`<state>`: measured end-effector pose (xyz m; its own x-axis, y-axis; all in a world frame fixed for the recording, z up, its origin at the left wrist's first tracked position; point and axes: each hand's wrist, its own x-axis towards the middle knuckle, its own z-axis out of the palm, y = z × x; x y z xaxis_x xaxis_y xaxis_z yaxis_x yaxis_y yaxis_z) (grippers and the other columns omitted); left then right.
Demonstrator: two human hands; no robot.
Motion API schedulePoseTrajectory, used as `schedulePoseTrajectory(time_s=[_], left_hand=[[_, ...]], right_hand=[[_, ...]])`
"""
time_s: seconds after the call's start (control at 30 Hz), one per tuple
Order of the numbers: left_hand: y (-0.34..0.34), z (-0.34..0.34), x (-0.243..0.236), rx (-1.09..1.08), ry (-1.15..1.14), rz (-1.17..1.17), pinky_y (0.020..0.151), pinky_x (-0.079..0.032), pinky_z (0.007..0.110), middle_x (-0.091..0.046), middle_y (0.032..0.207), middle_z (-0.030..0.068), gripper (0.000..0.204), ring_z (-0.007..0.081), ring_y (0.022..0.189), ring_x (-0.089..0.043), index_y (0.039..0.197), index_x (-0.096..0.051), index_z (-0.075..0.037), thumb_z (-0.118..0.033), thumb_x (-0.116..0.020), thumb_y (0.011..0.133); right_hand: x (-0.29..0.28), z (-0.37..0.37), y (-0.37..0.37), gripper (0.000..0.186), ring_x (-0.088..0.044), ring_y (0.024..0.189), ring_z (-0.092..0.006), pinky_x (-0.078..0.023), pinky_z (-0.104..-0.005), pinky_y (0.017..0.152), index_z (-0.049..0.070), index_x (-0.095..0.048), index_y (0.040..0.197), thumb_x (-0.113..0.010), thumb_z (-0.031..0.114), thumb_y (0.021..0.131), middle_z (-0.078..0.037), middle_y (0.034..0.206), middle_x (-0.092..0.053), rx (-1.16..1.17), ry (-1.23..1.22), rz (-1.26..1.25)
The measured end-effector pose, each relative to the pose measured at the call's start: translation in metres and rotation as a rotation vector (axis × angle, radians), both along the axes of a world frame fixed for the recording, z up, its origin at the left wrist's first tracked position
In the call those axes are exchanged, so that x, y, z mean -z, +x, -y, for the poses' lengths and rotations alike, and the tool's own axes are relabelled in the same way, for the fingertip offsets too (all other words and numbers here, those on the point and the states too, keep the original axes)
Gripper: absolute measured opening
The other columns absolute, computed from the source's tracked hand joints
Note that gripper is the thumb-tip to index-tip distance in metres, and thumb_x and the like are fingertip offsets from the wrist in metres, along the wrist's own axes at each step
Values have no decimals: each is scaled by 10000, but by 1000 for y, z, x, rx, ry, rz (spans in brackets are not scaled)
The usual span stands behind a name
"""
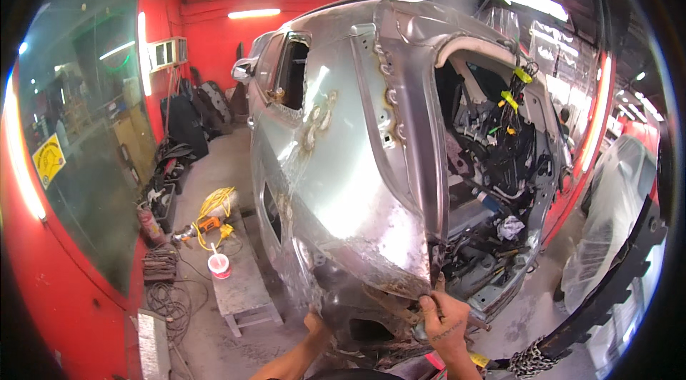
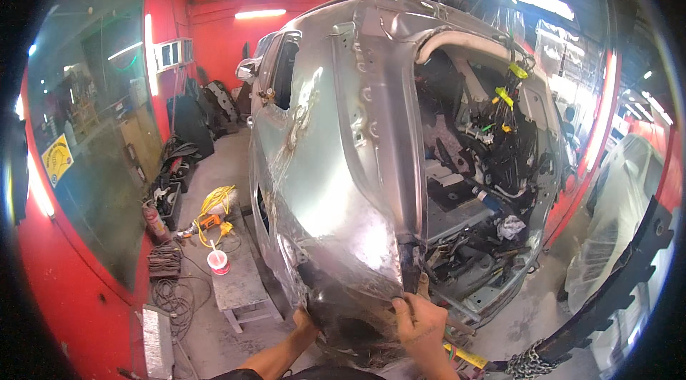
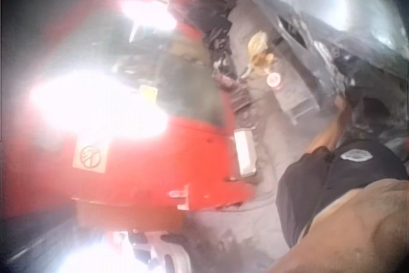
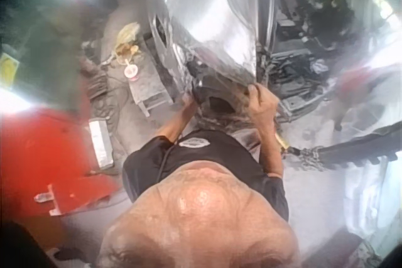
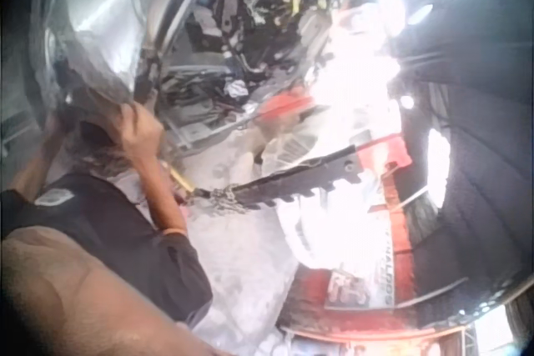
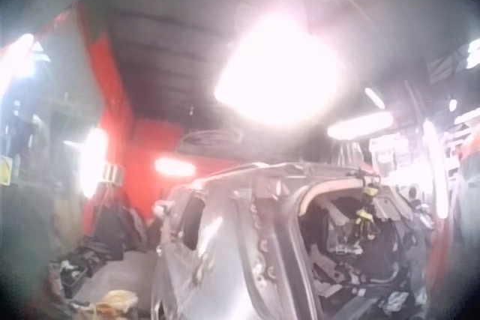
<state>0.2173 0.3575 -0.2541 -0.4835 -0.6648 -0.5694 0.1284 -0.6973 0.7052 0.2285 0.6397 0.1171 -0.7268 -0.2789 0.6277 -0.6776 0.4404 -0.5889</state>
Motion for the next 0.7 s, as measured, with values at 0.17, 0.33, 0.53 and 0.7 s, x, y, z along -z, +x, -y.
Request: schedulePoseTrajectory(time_s=[0.17, 0.33, 0.53, 0.7], left_hand=[[-4, -10, 10, 12, -64, 56, 886, -552, 481, -664, 1184, 178, 601, 344, 1051, -667, 1267, -616, 54, -486, -434, 1078], [6, -4, 28, -6, -16, -99, 831, -500, 390, -690, 1074, 125, 548, 230, 921, -621, 1186, -659, 71, -442, -509, 1061], [10, -7, 28, 53, -6, -148, 743, -466, 360, -617, 899, 46, 525, 170, 801, -541, 1044, -666, 27, -471, -501, 1059], [12, -2, 41, 102, 5, -119, 669, -428, 334, -534, 787, -4, 505, 138, 716, -471, 931, -636, -14, -485, -502, 1057]], right_hand=[[-29, 8, -9, 301, -693, 716, -297, -543, -357, 682, -59, -666, 1144, -716, 94, 890, -180, 838, -687, 143, -100, -158], [-80, 50, -27, 461, -695, 842, -349, -547, -396, 752, -59, -607, 1266, -755, 108, 862, -215, 962, -684, 124, 110, -326], [-87, 75, -39, 376, -644, 752, -378, -507, -414, 675, -59, -631, 1154, -699, 246, 944, -202, 876, -654, 133, 225, -244], [-82, 78, -40, 327, -625, 701, -379, -486, -419, 636, -59, -650, 1036, -682, 257, 957, -201, 806, -632, 131, 151, -297]])
